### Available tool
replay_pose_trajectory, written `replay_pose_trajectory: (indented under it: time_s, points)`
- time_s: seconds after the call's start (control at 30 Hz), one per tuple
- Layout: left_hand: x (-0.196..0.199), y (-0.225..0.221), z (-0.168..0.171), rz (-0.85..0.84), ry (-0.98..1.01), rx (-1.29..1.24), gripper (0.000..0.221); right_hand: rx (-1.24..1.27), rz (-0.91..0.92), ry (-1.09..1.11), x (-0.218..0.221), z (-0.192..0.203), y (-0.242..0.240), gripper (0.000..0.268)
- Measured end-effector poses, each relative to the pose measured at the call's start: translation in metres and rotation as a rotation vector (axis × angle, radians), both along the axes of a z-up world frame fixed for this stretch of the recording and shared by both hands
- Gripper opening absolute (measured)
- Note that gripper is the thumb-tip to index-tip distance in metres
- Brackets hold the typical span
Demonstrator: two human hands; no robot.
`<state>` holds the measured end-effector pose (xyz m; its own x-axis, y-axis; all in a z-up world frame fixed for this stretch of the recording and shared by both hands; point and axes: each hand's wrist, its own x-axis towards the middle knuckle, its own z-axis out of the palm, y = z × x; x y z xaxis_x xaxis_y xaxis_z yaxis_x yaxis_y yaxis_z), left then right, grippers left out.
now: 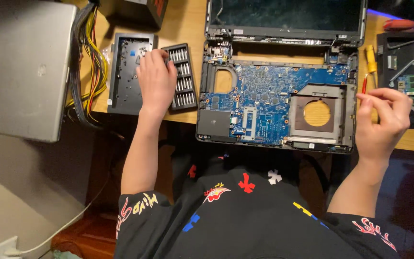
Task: The recorder is seen disassembling and inspecting components of a laptop, including removing and examining what appears to be a hard drive and its mounting bracket.
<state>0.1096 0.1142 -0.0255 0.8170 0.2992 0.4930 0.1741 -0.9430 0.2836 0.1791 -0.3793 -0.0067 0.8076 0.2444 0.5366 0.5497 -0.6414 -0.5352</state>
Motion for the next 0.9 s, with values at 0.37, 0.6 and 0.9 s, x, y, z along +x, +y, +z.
replay_pose_trajectory:
  time_s: [0.37, 0.6, 0.9]
  points:
    - [-0.024, -0.054, 0.090, -0.226, -0.193, -0.361, 0.014, -0.061, -0.045, -0.056, -0.017, 0.013, 0.010, 0.014]
    - [-0.074, -0.124, 0.114, -0.800, -0.297, -0.750, 0.023, 0.004, 0.185, -0.023, -0.055, 0.025, 0.033, 0.010]
    - [-0.083, -0.173, 0.078, -0.991, -0.156, -1.025, 0.016, 0.472, 0.693, 0.359, -0.086, -0.008, 0.072, 0.030]
